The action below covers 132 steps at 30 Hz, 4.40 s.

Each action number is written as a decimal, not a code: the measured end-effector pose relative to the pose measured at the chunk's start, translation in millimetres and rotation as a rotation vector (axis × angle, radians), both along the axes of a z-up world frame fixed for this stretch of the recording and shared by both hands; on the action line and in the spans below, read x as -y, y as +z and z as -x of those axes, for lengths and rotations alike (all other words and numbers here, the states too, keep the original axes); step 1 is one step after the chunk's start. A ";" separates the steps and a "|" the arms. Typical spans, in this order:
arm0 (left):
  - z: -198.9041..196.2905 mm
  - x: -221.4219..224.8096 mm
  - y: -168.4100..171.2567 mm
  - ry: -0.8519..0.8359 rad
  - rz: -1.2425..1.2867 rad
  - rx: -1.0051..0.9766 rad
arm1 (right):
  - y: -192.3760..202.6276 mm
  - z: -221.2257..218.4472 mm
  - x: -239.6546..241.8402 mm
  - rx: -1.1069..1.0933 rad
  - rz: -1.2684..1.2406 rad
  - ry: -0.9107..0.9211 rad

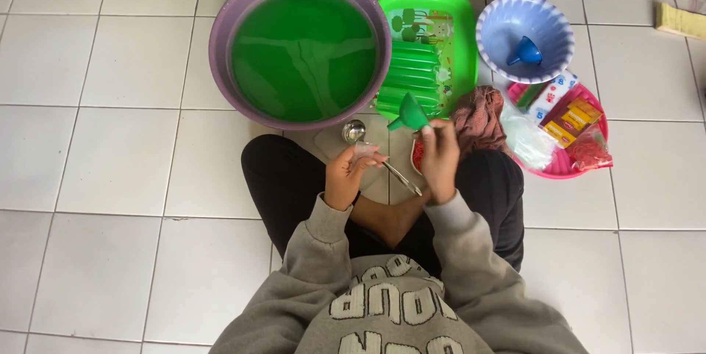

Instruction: The person fills a clear plastic bag with green liquid using a funnel and a ladle, then ties the bag shut with a red rubber band.

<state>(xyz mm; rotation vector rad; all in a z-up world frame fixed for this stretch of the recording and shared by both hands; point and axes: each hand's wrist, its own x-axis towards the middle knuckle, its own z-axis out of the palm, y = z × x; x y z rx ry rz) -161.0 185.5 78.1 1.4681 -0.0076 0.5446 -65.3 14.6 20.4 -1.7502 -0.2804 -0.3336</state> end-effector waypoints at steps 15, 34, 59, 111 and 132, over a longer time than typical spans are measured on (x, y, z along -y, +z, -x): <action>4.8 0.0 -2.8 -0.181 -0.040 0.064 | 107.1 63.4 0.3 0.108 -0.205 0.253; 0.0 -12.5 -30.3 -0.052 -0.304 0.088 | 118.1 64.0 3.8 0.453 0.234 0.367; 2.7 -43.5 -27.3 0.316 -0.307 0.212 | -243.4 22.4 0.4 -0.006 1.246 0.137; -68.8 -75.9 -223.0 0.475 -0.381 0.380 | -76.4 -260.4 -194.3 0.337 1.502 0.136; -67.3 -81.5 -219.3 0.446 -0.419 0.321 | -26.0 -183.7 -153.2 -0.031 1.389 0.758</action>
